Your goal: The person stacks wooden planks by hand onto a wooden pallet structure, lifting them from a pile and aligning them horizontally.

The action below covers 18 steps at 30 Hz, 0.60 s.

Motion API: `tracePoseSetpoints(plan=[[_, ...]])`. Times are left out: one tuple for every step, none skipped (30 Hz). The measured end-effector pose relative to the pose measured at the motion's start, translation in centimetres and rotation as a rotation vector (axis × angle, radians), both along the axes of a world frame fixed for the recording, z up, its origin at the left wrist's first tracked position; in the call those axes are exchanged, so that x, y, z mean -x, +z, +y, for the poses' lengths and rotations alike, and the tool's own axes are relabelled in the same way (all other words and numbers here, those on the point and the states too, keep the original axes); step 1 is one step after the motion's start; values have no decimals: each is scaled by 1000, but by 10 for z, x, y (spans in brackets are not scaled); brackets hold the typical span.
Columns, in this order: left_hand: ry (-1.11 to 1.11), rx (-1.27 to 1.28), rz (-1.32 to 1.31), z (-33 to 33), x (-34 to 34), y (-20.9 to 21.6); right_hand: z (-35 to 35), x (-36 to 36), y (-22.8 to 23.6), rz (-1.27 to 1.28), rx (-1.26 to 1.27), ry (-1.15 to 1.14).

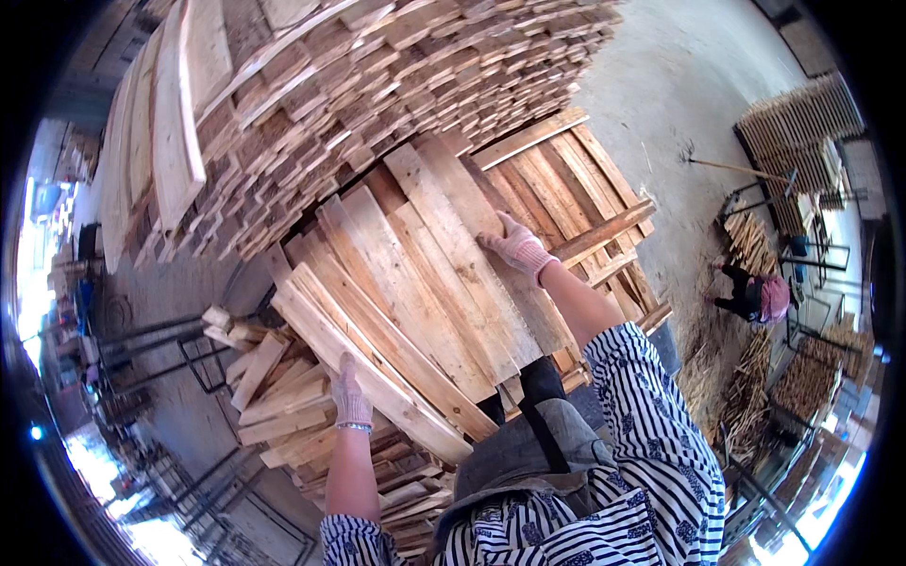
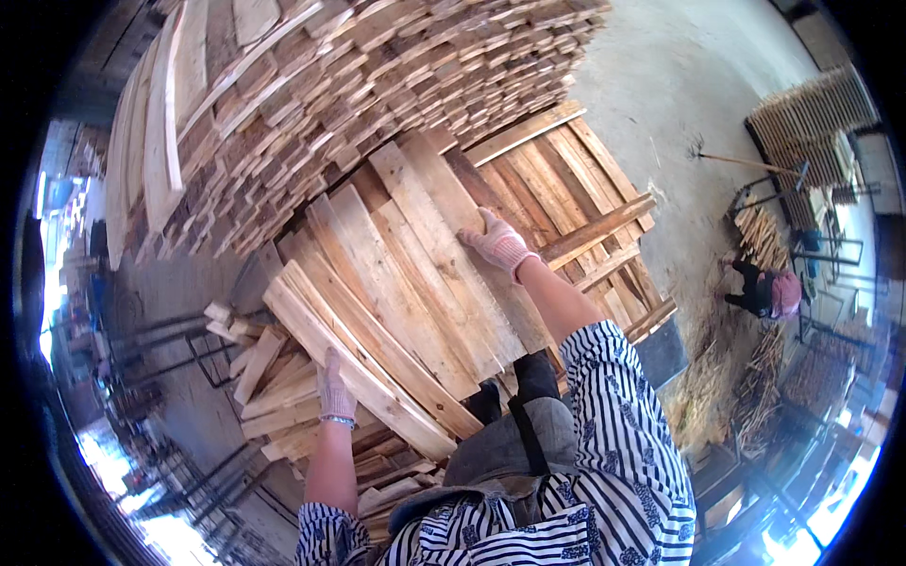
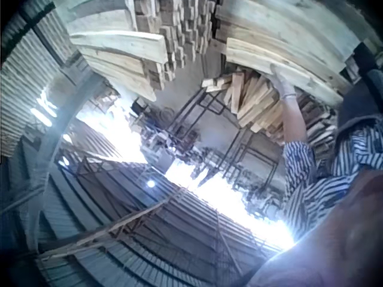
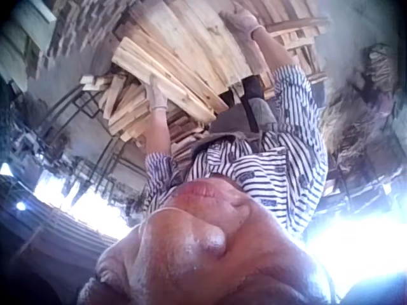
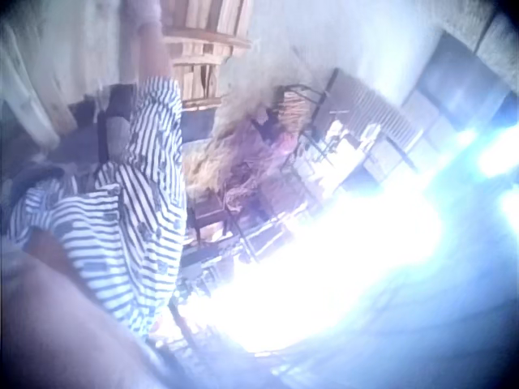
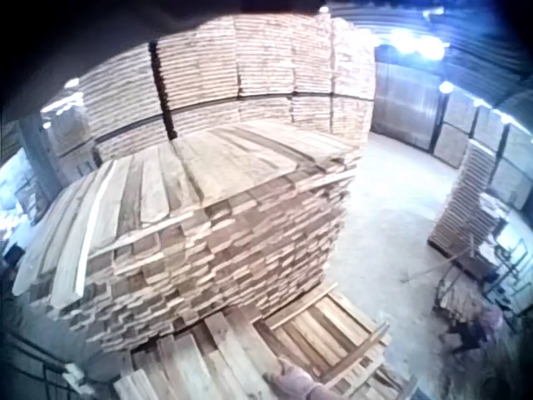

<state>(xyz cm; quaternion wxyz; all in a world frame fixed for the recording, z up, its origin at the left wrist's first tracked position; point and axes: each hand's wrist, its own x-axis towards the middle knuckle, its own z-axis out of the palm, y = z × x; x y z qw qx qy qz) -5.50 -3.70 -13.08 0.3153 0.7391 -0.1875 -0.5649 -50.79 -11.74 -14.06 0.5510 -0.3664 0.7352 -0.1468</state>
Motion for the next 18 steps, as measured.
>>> tracePoseSetpoints(plan=[[9, -25, -15, -1, 6, 4, 1, 2, -5, 89, 42, -7], [-50, -43, -69, -8, 5, 3, 3, 3, -10, 177, 86, -14], [-50, -48, -47, -12, 13, 7, 5, 0, -13, 264, 132, -11], [-30, -55, -34, -14, 16, 17, 5, -17, 10, 433, 120, 25], [-22, -61, -12, -10, 19, 25, 10, -33, 33, 666, 241, 67], [-27, -46, -30, -6, 22, 28, 19, -49, 41, 775, 358, 112], [-29, -14, -47, -11, 23, 27, 20, -67, 49, 882, 496, 149], [-34, 14, -68, -16, 21, 28, 21, -95, 63, 712, 448, 283], [-19, 34, -22, -18, 26, 32, 28, -122, 83, 555, 374, 406], [-6, 49, 22, -16, 30, 42, 36, -152, 113, 475, 253, 552], [5, 66, 65, -12, 31, 48, 46, -181, 136, 392, 128, 690], [61, 114, 184, -8, 27, 42, 65, -207, 129, 479, 244, 714], [120, 119, 230, -3, 28, 50, 80, -223, 111, 560, 366, 740], [184, 120, 268, 5, 29, 65, 88, -231, 98, 612, 451, 696], [250, 121, 298, 14, 24, 76, 96, -242, 88, 652, 537, 650], [320, 139, 438, 27, 14, 81, 102, -255, 82, 679, 624, 605], [354, 179, 491, 34, 9, 89, 100, -260, 84, 625, 551, 581], [386, 220, 544, 41, 8, 96, 92, -256, 84, 572, 475, 556]])
